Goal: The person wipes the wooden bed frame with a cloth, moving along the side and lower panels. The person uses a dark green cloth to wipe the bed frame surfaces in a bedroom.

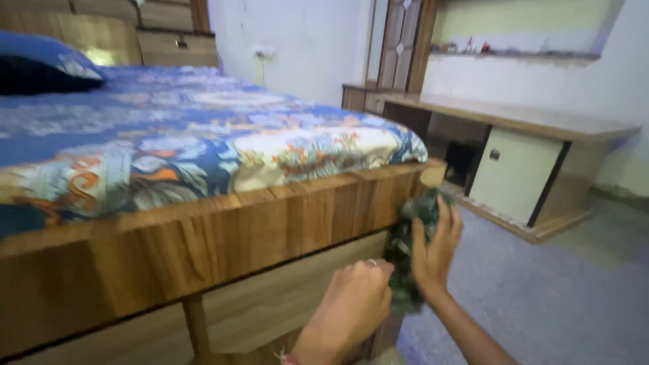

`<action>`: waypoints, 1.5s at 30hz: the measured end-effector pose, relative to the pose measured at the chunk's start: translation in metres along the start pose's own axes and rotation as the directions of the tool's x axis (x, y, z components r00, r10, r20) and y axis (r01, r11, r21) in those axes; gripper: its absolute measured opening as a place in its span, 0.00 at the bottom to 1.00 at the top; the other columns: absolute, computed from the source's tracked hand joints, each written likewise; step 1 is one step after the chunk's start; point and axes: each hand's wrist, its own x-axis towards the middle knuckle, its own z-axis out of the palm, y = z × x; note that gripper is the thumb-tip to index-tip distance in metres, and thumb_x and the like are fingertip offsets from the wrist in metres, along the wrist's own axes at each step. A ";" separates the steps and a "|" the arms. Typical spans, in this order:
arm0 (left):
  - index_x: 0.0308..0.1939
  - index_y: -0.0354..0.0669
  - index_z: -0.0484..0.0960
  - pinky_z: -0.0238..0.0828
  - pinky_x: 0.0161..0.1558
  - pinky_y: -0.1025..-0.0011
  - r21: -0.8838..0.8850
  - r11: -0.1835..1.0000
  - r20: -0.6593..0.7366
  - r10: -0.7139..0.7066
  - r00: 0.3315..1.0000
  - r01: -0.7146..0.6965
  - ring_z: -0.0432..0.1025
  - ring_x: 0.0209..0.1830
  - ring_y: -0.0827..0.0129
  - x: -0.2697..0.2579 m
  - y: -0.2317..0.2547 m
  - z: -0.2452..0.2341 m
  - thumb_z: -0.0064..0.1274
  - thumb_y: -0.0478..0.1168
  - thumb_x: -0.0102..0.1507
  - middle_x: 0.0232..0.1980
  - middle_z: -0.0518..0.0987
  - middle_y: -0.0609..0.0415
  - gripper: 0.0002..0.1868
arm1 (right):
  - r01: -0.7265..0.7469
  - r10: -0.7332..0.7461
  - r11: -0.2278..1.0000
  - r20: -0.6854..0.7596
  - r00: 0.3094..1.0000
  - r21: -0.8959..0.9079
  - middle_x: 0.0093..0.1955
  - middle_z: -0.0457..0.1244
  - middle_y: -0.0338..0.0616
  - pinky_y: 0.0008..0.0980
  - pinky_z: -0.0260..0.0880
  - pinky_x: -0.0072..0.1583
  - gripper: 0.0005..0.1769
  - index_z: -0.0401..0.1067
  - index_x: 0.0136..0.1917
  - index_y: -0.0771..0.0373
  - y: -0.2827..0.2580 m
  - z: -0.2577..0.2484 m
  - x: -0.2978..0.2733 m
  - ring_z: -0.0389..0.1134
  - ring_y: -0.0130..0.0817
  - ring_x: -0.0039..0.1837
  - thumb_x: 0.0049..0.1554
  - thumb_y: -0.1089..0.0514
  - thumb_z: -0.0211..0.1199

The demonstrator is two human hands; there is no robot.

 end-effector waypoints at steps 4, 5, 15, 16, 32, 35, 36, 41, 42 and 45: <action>0.39 0.37 0.80 0.72 0.47 0.48 -0.039 0.998 0.029 -0.049 0.998 0.050 0.76 0.44 0.40 0.008 -0.018 0.029 0.47 0.34 0.61 0.41 0.81 0.36 0.07 | -0.091 0.089 0.995 0.042 0.995 0.044 0.83 0.45 0.64 0.53 0.41 0.78 0.32 0.53 0.80 0.67 0.019 0.030 -0.050 0.44 0.60 0.82 0.68 0.50 0.46; 0.38 0.36 0.80 0.73 0.47 0.49 -0.044 0.996 0.054 -0.071 0.996 0.074 0.76 0.44 0.40 0.009 -0.021 0.035 0.47 0.34 0.61 0.41 0.81 0.37 0.07 | -0.110 0.107 0.992 0.044 0.993 0.070 0.84 0.44 0.64 0.53 0.40 0.79 0.33 0.51 0.80 0.68 0.025 0.034 -0.069 0.43 0.60 0.83 0.69 0.48 0.44; 0.44 0.36 0.79 0.73 0.45 0.49 -0.001 0.995 0.079 -0.095 0.992 0.096 0.76 0.44 0.40 0.006 -0.058 0.091 0.50 0.37 0.62 0.45 0.81 0.37 0.09 | -0.133 0.144 0.983 -0.089 0.985 0.126 0.84 0.46 0.59 0.48 0.40 0.81 0.30 0.55 0.81 0.64 0.017 0.054 -0.009 0.45 0.56 0.84 0.71 0.49 0.42; 0.43 0.37 0.79 0.73 0.46 0.49 0.032 0.993 0.127 -0.118 0.985 0.115 0.76 0.44 0.40 0.005 -0.061 0.097 0.51 0.37 0.61 0.45 0.81 0.37 0.09 | -0.160 0.172 0.978 -0.084 0.981 0.136 0.84 0.46 0.59 0.49 0.41 0.81 0.30 0.55 0.81 0.64 0.016 0.054 -0.024 0.45 0.57 0.84 0.70 0.49 0.43; 0.39 0.37 0.85 0.76 0.45 0.52 0.206 0.977 0.199 -0.099 0.975 0.057 0.79 0.43 0.45 -0.014 -0.103 0.123 0.50 0.34 0.58 0.41 0.82 0.37 0.10 | -0.264 0.272 0.961 -0.112 0.956 0.084 0.80 0.50 0.62 0.50 0.47 0.78 0.29 0.55 0.80 0.67 0.011 0.067 -0.113 0.50 0.60 0.80 0.70 0.52 0.44; 0.72 0.44 0.66 0.74 0.43 0.48 0.141 0.987 0.357 -0.125 0.926 0.079 0.78 0.41 0.41 -0.016 -0.102 0.119 0.48 0.34 0.60 0.41 0.82 0.37 0.34 | -0.602 0.607 0.789 0.001 0.795 0.122 0.71 0.56 0.63 0.50 0.52 0.73 0.28 0.61 0.74 0.67 0.018 0.079 -0.170 0.55 0.61 0.72 0.68 0.49 0.43; 0.60 0.42 0.73 0.75 0.44 0.49 0.158 0.985 0.330 -0.122 0.936 0.073 0.78 0.41 0.42 -0.014 -0.102 0.119 0.48 0.33 0.59 0.40 0.82 0.37 0.24 | -0.675 0.680 0.729 -0.011 0.733 0.116 0.70 0.58 0.63 0.50 0.54 0.73 0.27 0.64 0.73 0.66 0.027 0.083 -0.167 0.57 0.61 0.72 0.68 0.49 0.43; 0.34 0.39 0.87 0.75 0.45 0.49 0.193 0.977 0.244 -0.135 0.960 0.088 0.79 0.43 0.43 -0.021 -0.117 0.122 0.51 0.33 0.56 0.39 0.83 0.37 0.09 | -0.522 0.534 0.846 -0.170 0.828 0.111 0.75 0.55 0.62 0.49 0.52 0.74 0.27 0.61 0.75 0.67 0.048 0.098 -0.107 0.54 0.60 0.75 0.69 0.50 0.44; 0.34 0.38 0.87 0.75 0.45 0.50 0.194 0.976 0.239 -0.141 0.961 0.095 0.79 0.43 0.43 -0.024 -0.119 0.122 0.51 0.33 0.56 0.39 0.83 0.37 0.09 | -0.498 0.517 0.855 -0.185 0.836 0.145 0.75 0.56 0.61 0.48 0.53 0.74 0.27 0.62 0.75 0.66 0.049 0.097 -0.105 0.56 0.59 0.75 0.69 0.50 0.42; 0.34 0.37 0.87 0.76 0.44 0.51 0.203 0.972 0.284 -0.170 0.944 0.114 0.79 0.43 0.44 -0.024 -0.124 0.120 0.51 0.32 0.55 0.40 0.83 0.36 0.09 | -0.328 0.331 0.943 -0.185 0.925 0.047 0.78 0.52 0.66 0.52 0.48 0.77 0.28 0.58 0.78 0.71 0.052 0.100 -0.147 0.52 0.64 0.78 0.71 0.52 0.44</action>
